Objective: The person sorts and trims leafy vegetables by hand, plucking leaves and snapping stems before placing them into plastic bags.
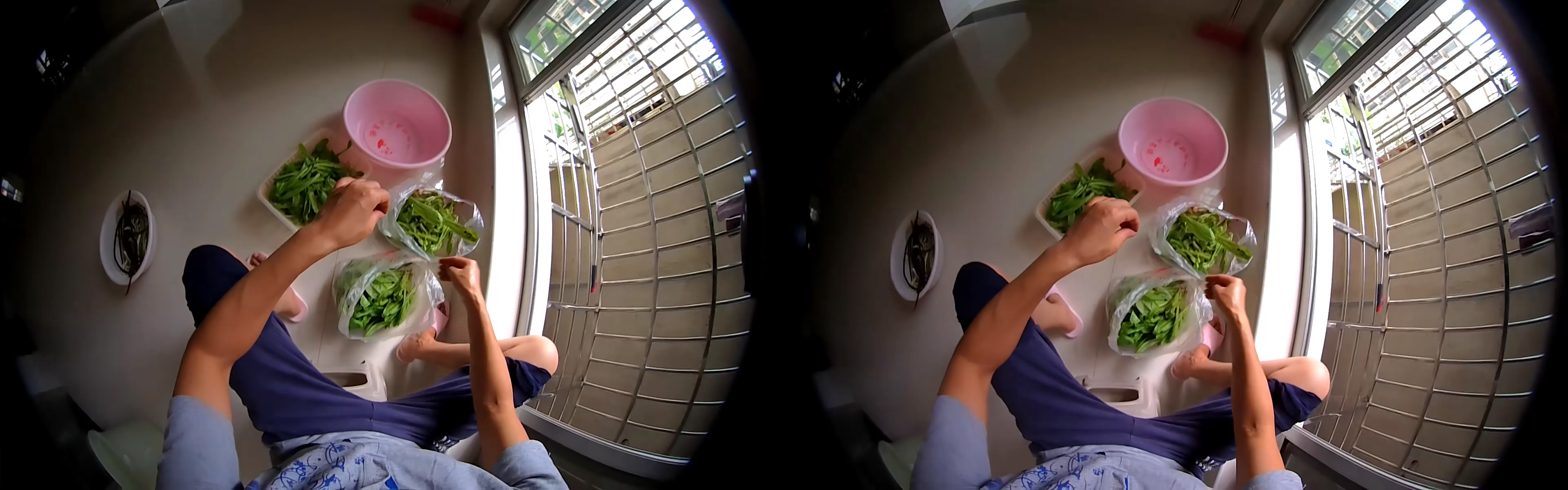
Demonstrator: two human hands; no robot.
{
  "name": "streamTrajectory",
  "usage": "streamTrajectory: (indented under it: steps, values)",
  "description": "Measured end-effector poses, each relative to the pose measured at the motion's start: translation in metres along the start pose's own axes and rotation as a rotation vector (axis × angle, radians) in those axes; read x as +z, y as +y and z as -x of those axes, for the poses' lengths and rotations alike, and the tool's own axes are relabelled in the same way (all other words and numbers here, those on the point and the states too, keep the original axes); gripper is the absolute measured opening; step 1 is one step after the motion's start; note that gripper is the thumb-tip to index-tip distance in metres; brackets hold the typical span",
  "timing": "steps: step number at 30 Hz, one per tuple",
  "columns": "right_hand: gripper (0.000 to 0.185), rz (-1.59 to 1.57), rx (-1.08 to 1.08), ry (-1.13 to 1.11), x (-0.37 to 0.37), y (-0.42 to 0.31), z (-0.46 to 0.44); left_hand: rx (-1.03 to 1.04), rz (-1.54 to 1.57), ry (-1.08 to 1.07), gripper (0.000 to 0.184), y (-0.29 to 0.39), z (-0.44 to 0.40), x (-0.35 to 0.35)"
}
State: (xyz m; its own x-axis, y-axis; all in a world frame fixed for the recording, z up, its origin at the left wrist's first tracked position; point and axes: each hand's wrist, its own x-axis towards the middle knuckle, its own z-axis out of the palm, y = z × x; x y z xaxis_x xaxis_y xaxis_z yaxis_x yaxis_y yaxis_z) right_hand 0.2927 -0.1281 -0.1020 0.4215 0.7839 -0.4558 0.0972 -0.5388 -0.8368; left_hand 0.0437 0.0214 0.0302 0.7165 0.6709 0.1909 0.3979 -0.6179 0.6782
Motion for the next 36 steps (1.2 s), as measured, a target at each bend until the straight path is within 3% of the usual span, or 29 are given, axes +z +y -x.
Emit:
streamTrajectory:
  steps: [2, 5, 6, 9, 12, 14, 17, 19, 22, 23, 29, 34, 36]
  values:
    - [0.020, -0.072, 0.041, -0.170, 0.022, 0.013, 0.010, 0.080, -0.092, -0.030, 0.006, 0.001, 0.004, 0.002]
    - [0.032, 0.271, 0.092, -0.374, 0.053, 0.020, 0.016, 0.043, -0.212, -0.151, 0.011, 0.009, 0.005, 0.001]
    - [0.034, 0.334, 0.037, -0.375, 0.062, 0.051, 0.004, 0.033, -0.307, -0.239, 0.015, 0.010, 0.005, -0.001]
    - [0.039, 0.594, -0.039, -0.216, 0.079, 0.079, -0.007, 0.051, -0.398, -0.222, 0.026, 0.003, 0.009, 0.000]
    - [0.040, 0.796, 0.013, -0.276, 0.086, 0.106, -0.020, 0.035, -0.457, -0.148, 0.036, -0.004, 0.012, -0.001]
    - [0.037, 0.749, -0.059, -0.247, 0.091, 0.149, -0.029, 0.018, -0.421, -0.166, 0.038, -0.004, 0.012, -0.007]
    - [0.028, 0.678, -0.015, -0.307, 0.093, 0.157, -0.028, 0.002, -0.371, -0.173, 0.038, -0.005, 0.013, -0.013]
    - [0.021, 0.634, -0.071, -0.212, 0.091, 0.153, -0.023, 0.004, -0.358, -0.171, 0.037, -0.008, 0.014, -0.015]
    - [0.019, 0.487, -0.046, -0.390, 0.075, 0.114, -0.004, -0.002, -0.353, -0.199, 0.034, -0.009, 0.012, -0.014]
    - [0.024, 0.468, 0.132, -0.520, 0.069, 0.102, 0.000, 0.005, -0.338, -0.236, 0.033, -0.009, 0.013, -0.013]
    - [0.036, 0.258, 0.241, -0.656, 0.027, -0.014, 0.068, -0.063, -0.308, -0.523, 0.037, 0.000, 0.012, -0.003]
    - [0.035, 0.003, 0.099, -0.786, -0.006, -0.075, 0.094, 0.071, -0.064, -0.678, 0.046, -0.005, 0.013, 0.018]
    - [0.036, -0.096, 0.061, -0.811, -0.015, -0.100, 0.102, 0.051, 0.236, -0.801, 0.051, 0.001, 0.013, 0.016]
